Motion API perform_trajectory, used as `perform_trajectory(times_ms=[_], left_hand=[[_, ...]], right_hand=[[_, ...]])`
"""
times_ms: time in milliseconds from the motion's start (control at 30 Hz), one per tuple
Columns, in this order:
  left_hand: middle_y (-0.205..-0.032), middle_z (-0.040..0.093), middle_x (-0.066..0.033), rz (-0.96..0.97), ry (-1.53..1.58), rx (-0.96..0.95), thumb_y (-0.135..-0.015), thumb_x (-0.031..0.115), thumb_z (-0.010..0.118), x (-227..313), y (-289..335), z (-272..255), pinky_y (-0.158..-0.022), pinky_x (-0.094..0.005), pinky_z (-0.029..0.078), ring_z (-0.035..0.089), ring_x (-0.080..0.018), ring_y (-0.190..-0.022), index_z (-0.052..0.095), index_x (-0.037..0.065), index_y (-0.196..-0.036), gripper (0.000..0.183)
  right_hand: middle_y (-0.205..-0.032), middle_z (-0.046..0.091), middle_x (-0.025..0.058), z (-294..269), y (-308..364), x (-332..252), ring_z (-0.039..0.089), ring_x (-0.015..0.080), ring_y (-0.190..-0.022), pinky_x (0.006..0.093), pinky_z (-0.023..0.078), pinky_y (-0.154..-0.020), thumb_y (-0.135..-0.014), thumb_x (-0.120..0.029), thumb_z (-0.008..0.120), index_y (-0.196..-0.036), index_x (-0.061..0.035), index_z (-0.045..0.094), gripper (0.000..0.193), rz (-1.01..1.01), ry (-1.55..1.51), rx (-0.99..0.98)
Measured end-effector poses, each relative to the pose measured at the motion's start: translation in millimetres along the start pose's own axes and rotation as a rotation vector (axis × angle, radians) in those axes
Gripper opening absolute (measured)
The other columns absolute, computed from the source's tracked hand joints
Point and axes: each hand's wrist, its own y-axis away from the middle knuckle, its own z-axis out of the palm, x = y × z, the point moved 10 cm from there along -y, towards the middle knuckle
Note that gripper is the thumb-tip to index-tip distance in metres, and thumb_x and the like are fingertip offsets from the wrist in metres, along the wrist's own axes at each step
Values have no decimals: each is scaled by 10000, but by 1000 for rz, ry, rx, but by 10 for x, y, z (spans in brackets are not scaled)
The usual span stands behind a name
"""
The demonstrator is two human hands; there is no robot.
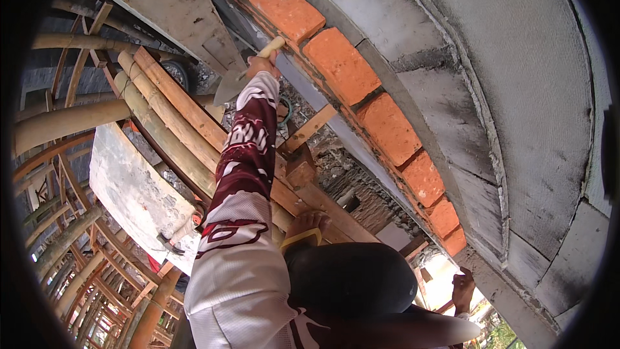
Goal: The person scoops mortar from a bucket using a trowel and applies it to a brick wall under construction. They place red bricks into the mortar, tap them into position, and scrape away excess mortar from the joints.
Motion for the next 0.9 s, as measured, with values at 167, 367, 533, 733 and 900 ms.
perform_trajectory(times_ms=[167, 367, 533, 733, 900], left_hand=[[-925, 693, -302, 39, -76, 31, -1080, 307, 418, 29, -257, -222, -522, -380, 652, 745, -353, -680, 447, -227, -1172, 543], [-1097, 641, -288, 23, 57, -170, -1032, 266, 542, -126, -566, 108, -652, -393, 698, 735, -379, -822, 443, -215, -1229, 529], [-1203, 603, -278, 138, 26, 42, -1018, 238, 573, -107, -429, -150, -662, -416, 696, 732, -378, -851, 542, -192, -1139, 448], [-1268, 568, -259, -29, 22, -175, -1026, 162, 488, -346, -252, -79, -753, -442, 693, 689, -404, -1012, 421, -167, -1331, 453], [-1279, 567, -210, -134, 98, -238, -991, 94, 516, -532, -342, 12, -829, -521, 664, 683, -387, -1027, 429, -110, -1304, 384]], right_hand=[[-723, 688, 134, 56, -3, -60, 651, 199, -652, 347, 518, -620, -915, -101, 610, -1197, 99, 601, 346, -82, 3, -57], [-754, 692, 132, 113, 23, 46, 676, 205, -681, 362, 544, -656, -915, -111, 638, -1218, 49, 599, 344, -47, 39, -52], [-738, 695, 121, 95, 75, 98, 673, 202, -688, 359, 538, -651, -920, -113, 641, -1223, 43, 611, 342, 22, -8, -56], [-796, 705, 138, 164, 149, 42, 680, 228, -720, 365, 544, -676, -905, -84, 624, -1251, 56, 601, 375, 15, -7, -125], [-784, 697, 130, 120, 177, 104, 664, 212, -702, 357, 534, -663, -898, -70, 623, -1251, 73, 593, 382, 61, -46, -88]])
